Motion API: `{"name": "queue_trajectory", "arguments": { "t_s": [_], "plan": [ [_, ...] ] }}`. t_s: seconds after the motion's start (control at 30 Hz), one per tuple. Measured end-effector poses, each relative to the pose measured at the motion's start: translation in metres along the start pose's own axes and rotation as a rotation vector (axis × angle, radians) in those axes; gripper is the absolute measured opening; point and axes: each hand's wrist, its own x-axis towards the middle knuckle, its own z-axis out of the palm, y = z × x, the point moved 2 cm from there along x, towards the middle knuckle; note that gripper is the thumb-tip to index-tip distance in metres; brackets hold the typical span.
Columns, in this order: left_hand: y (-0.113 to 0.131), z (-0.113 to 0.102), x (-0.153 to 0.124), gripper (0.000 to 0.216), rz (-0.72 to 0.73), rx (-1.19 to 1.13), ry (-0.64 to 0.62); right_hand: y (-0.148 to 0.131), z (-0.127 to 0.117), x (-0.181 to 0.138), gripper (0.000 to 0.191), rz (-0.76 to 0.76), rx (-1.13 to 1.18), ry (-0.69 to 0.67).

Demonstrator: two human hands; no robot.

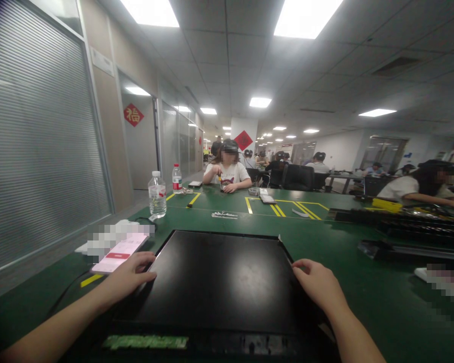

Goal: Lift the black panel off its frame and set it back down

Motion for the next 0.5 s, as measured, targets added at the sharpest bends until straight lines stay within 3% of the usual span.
{"name": "queue_trajectory", "arguments": {
  "t_s": [0.27,0.5],
  "plan": [
    [-0.0017,0.0018,0.0002,0.017,0.043,0.147,-0.019,0.0044,0.0028,0.0032,0.033,-0.014,0.013,0.005],
    [-0.0063,0.0013,0.0004,0.022,0.059,0.202,-0.002,0.0049,0.0048,0.0039,0.032,-0.019,0.024,0.012]
  ]
}}
